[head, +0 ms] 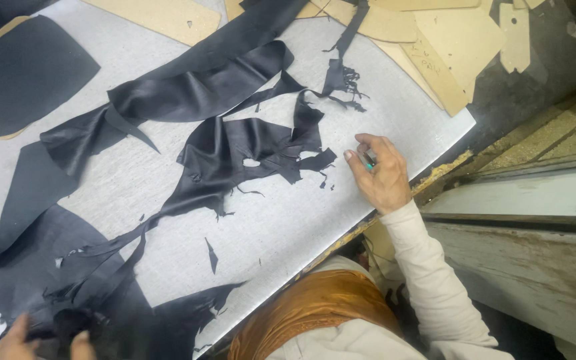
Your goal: The person places cardboard templates on a large sheet of black leather and uses a rotary cutter to cut around the templates. The person repeatedly repositions the templates and cuts multiple leather pieces, then sets the cut pieces aside.
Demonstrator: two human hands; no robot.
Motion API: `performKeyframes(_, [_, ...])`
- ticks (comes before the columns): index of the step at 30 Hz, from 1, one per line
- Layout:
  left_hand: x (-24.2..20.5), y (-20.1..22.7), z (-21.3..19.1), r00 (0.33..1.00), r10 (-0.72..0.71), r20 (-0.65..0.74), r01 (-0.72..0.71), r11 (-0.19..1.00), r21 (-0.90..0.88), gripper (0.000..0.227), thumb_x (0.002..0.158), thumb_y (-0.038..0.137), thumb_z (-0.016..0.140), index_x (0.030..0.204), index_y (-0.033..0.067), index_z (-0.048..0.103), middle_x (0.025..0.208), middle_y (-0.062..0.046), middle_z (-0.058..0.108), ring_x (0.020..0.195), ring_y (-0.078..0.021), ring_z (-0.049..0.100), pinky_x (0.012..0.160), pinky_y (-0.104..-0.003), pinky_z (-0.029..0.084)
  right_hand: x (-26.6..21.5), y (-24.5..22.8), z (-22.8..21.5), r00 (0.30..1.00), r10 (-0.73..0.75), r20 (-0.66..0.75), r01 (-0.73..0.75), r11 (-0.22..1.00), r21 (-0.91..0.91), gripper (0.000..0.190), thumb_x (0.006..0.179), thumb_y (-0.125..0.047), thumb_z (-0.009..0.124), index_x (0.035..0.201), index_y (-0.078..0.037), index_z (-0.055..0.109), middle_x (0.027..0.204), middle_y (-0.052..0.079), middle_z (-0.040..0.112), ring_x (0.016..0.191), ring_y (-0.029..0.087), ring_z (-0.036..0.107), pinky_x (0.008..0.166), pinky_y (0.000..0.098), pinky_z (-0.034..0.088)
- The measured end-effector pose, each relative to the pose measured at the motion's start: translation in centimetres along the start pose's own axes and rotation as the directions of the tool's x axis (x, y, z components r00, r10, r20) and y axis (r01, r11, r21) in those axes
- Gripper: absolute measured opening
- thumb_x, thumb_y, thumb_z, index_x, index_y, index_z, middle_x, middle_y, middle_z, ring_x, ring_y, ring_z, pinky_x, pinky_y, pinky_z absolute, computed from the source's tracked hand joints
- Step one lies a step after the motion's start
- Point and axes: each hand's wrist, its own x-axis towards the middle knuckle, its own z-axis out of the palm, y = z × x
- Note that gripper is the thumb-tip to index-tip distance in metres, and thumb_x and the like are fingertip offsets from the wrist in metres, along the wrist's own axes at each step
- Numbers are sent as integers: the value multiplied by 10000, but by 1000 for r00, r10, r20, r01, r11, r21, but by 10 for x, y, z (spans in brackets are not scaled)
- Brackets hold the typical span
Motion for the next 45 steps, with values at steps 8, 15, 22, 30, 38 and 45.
performKeyframes(8, [42, 124, 52, 878, 477, -42, -478, 879, 6, 700, 768, 354, 801, 1350, 3, 638, 1358, -208, 597, 1148, -377, 574, 1010, -502, 393, 21, -19, 57, 998, 44, 40, -42, 997, -64, 390, 813, -238, 839, 1035, 37, 674, 986, 188, 678, 858, 316, 677, 734, 418, 534])
performKeyframes(15, [54, 138, 43, 874, 462, 151, -463, 886, -31, 217, 1006, 140, 612, 1184, 106, 732, 959, -83, 710, 858, -266, 638, 833, -450, 481, 22, 0, 48, 978, 23, 208, -59, 983, 172, 156, 925, -109, 750, 911, 18, 661, 879, 144, 693, 806, 255, 671, 750, 380, 532])
performKeyframes(22, [-22, 165, 1, 689, 383, 616, -292, 924, -247, 387, 827, 304, 753, 1135, 69, 758, 1039, -144, 746, 884, -310, 708, 825, -434, 522, -9, 9, -8, 933, 226, 281, -299, 920, 254, 151, 901, -102, 715, 956, 24, 650, 826, 103, 717, 741, 166, 650, 663, 289, 523])
performKeyframes(30, [-8, 234, 60, 849, 517, -107, -525, 806, -273, 422, 921, 272, 767, 1210, -21, 672, 997, -164, 654, 812, -322, 582, 735, -437, 431, -14, 12, -4, 951, 203, 232, -243, 956, 163, 425, 890, -235, 739, 1197, 46, 656, 994, 153, 749, 863, 218, 716, 755, 344, 576])
performKeyframes(38, [20, 230, 131, 884, 445, 142, -331, 812, -481, 228, 888, 217, 793, 868, 45, 644, 762, -158, 644, 680, -339, 601, 654, -448, 470, -14, 13, 19, 987, 9, 161, -9, 1000, 3, 277, 805, -233, 823, 824, -23, 643, 786, 147, 667, 704, 326, 653, 658, 439, 530])
performKeyframes(45, [80, 134, 198, 941, 335, -50, -148, 273, -951, 283, 855, 46, 800, 999, 78, 559, 855, -81, 648, 857, -150, 640, 833, -292, 518, -15, -7, 35, 964, 107, 242, -180, 935, 307, 231, 915, -148, 702, 1069, -34, 573, 983, 154, 731, 907, 306, 745, 813, 388, 593])
